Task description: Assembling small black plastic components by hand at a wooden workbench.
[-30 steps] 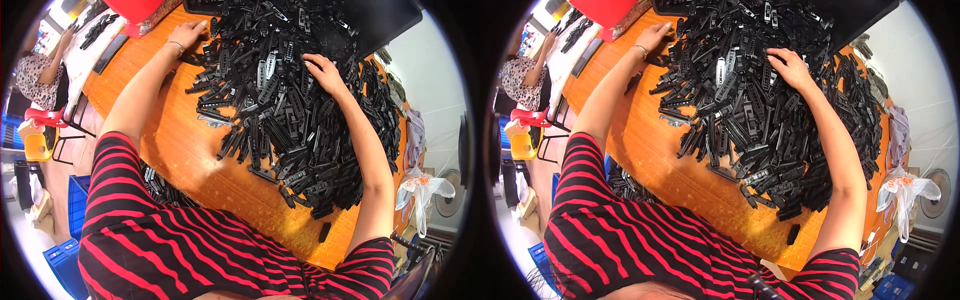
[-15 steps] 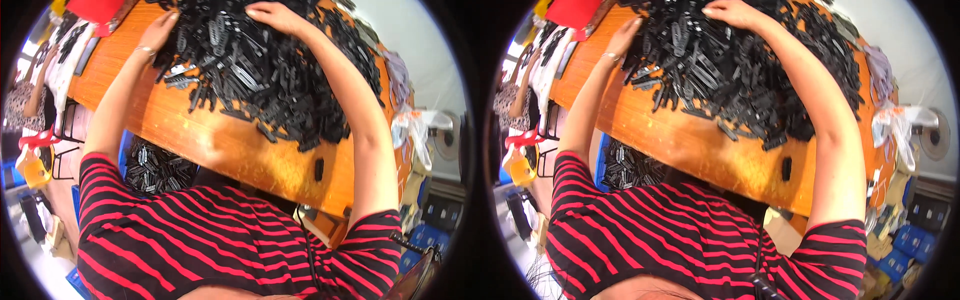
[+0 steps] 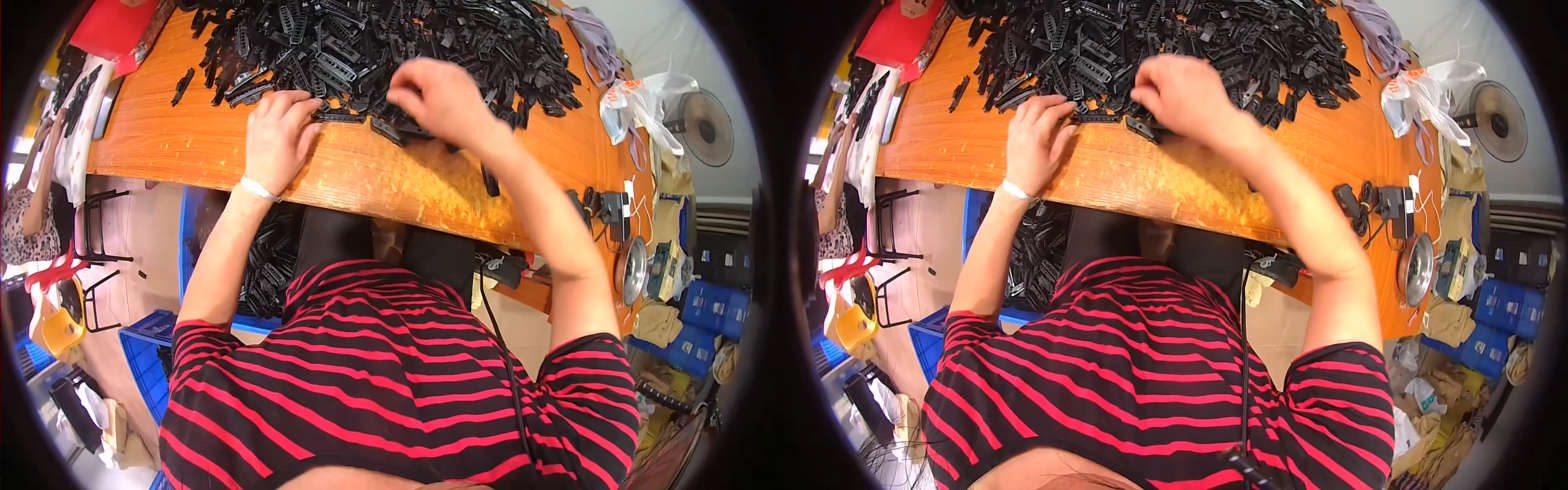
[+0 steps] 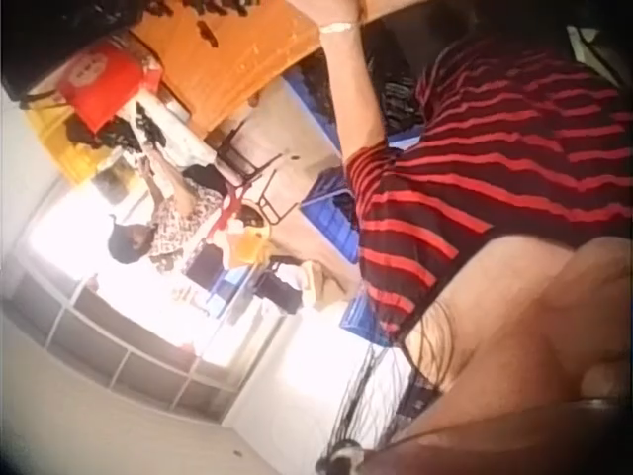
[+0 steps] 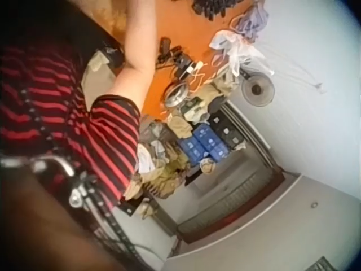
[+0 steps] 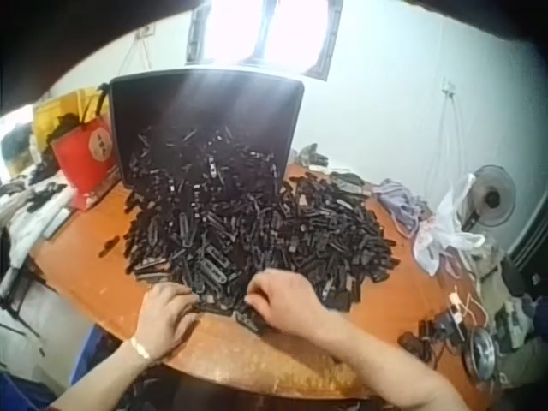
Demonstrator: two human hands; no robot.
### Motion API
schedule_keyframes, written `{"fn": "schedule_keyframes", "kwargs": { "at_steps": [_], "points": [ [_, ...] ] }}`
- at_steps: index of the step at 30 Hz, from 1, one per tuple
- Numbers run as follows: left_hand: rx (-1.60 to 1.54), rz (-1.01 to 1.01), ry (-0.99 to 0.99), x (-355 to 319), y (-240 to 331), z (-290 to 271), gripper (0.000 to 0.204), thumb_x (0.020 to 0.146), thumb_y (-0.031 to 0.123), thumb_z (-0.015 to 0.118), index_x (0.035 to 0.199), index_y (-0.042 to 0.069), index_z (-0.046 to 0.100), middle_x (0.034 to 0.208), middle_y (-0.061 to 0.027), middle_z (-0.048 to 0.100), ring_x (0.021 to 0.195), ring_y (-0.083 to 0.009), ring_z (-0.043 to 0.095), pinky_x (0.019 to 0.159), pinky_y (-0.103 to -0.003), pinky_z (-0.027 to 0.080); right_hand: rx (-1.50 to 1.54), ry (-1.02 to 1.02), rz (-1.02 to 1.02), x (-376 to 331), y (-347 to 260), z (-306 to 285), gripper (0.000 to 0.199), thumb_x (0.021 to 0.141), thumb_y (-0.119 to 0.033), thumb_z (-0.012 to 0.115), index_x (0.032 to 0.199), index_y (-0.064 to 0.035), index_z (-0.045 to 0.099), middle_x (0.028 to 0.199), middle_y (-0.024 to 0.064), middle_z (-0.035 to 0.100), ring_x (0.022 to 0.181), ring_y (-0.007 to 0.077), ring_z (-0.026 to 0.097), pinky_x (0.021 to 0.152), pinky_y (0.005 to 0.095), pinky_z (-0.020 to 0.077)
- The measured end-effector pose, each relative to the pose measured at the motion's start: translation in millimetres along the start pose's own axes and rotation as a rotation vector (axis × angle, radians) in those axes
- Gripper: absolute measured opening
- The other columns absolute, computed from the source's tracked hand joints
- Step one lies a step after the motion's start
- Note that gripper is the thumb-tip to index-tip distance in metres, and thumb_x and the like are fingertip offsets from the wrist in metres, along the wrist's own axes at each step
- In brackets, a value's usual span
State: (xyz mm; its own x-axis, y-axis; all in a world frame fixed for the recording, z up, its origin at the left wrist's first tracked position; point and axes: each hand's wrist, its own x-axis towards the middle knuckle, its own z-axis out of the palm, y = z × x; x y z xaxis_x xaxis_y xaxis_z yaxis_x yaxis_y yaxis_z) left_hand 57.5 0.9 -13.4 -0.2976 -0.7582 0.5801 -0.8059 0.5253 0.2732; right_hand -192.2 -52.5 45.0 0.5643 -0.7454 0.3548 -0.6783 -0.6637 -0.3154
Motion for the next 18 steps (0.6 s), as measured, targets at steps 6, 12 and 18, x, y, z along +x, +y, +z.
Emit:
{"fn": "schedule_keyframes", "kwargs": {
  "at_steps": [6,12,18],
  "points": [
    [0.009,0.009,0.02,-6.7,10.0,27.9,0.02,0.075,0.011,0.069,0.093,0.01,0.063,0.093,-0.0054,0.057,0.091,-0.0266,0.053,0.077,-0.037,0.042,-0.091,0.058,0.135,-55.5,-25.7,48.3,0.013,0.075,-0.016,0.07,0.082,-0.0078,0.062,0.081,0.0089,0.057,0.07,0.0304,0.061,0.061,0.0395,0.0507],
    [0.008,-0.025,0.002,-11.4,15.4,27.3,0.015,0.073,0.008,0.069,0.085,0.007,0.059,0.086,-0.0083,0.056,0.085,-0.0295,0.052,0.072,-0.039,0.042,0.031,0.198,0.194,-64.0,-34.2,69.6,0.016,0.076,-0.013,0.068,0.088,-0.007,0.058,0.084,0.0098,0.056,0.069,0.0315,0.061,0.06,0.0404,0.0501],
    [-0.076,-0.052,0.05,-11.5,15.9,27.6,0.016,0.072,0.007,0.071,0.082,0.006,0.058,0.081,-0.0098,0.057,0.081,-0.0305,0.055,0.07,-0.039,0.046,0.01,0.325,0.304,-58.7,-32.6,78.5,0.018,0.077,-0.017,0.068,0.088,-0.006,0.057,0.085,0.0119,0.059,0.07,0.0339,0.061,0.063,0.0423,0.0498]
  ]
}}
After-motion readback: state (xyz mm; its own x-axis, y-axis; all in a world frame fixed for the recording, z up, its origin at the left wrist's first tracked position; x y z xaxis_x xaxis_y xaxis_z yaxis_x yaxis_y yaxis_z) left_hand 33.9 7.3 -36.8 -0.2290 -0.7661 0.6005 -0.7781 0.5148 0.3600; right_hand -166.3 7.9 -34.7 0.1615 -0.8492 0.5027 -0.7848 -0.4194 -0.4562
